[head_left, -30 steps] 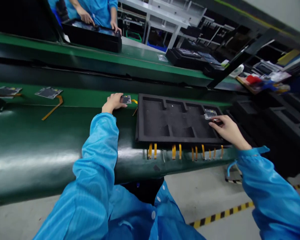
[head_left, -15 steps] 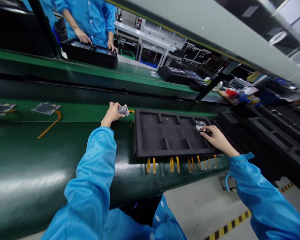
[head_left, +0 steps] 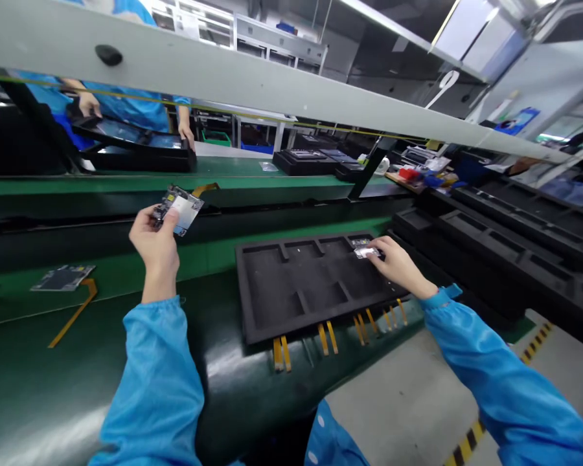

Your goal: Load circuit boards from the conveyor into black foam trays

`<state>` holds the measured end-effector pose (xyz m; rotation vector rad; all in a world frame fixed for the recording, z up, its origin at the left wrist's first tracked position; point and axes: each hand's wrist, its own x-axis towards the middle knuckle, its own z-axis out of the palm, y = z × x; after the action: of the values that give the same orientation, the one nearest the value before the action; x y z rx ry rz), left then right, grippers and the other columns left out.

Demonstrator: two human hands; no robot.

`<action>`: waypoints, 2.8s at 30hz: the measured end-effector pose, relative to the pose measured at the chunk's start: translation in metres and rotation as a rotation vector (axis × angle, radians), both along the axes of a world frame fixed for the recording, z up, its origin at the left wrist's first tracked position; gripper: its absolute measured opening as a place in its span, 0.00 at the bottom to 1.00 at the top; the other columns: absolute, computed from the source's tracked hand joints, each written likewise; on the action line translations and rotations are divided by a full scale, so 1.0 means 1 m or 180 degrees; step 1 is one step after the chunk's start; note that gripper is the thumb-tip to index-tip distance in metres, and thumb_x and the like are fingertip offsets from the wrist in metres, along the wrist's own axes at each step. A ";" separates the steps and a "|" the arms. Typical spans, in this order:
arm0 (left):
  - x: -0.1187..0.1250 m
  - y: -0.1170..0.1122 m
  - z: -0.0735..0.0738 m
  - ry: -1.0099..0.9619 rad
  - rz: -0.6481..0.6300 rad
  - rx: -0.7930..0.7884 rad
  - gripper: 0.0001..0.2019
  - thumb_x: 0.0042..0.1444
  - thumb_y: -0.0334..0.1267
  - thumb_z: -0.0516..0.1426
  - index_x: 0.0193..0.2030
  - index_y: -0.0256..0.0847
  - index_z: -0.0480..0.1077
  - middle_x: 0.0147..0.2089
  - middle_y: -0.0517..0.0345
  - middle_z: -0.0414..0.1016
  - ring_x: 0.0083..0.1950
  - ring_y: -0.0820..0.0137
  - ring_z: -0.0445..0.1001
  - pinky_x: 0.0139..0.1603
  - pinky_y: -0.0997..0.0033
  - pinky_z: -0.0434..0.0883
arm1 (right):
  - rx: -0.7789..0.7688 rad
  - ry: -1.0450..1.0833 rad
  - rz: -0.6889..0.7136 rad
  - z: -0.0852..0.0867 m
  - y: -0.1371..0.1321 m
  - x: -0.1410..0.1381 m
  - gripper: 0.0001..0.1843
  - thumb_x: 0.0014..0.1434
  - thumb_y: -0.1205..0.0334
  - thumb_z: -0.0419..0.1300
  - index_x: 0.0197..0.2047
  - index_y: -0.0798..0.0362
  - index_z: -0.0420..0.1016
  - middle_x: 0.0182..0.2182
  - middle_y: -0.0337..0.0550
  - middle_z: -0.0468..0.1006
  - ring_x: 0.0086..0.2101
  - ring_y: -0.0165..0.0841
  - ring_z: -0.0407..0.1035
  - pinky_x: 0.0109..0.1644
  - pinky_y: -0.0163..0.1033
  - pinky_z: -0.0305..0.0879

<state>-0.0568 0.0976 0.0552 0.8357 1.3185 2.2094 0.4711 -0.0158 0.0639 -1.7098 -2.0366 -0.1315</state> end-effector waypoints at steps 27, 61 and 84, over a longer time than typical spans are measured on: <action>0.131 -0.157 0.055 0.2577 -0.2563 0.0839 0.04 0.66 0.39 0.69 0.45 0.46 0.81 0.44 0.54 0.85 0.44 0.62 0.84 0.45 0.64 0.81 | -0.0226 0.3310 0.1164 0.058 -0.078 -0.171 0.27 0.55 0.35 0.82 0.31 0.51 0.84 0.31 0.43 0.85 0.32 0.36 0.77 0.38 0.41 0.75; 0.049 -0.125 0.074 0.3749 -0.2336 -0.0490 0.24 0.60 0.60 0.63 0.56 0.51 0.85 0.46 0.53 0.89 0.46 0.52 0.86 0.30 0.66 0.74 | -0.2317 -0.0189 -0.1447 0.049 -0.020 0.035 0.11 0.75 0.63 0.65 0.45 0.56 0.91 0.27 0.41 0.85 0.22 0.31 0.76 0.40 0.35 0.75; -0.016 -0.095 0.055 0.4035 -0.1747 -0.1654 0.31 0.50 0.65 0.60 0.52 0.50 0.84 0.43 0.55 0.88 0.37 0.55 0.81 0.43 0.56 0.78 | -0.1512 -0.0513 -0.0789 0.032 -0.040 0.020 0.12 0.69 0.65 0.63 0.48 0.55 0.90 0.49 0.56 0.90 0.51 0.49 0.84 0.64 0.48 0.78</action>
<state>-0.0730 0.0024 0.1101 2.1523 1.6909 0.7124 0.4916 -0.0558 0.0959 -2.3073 -2.0765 0.1534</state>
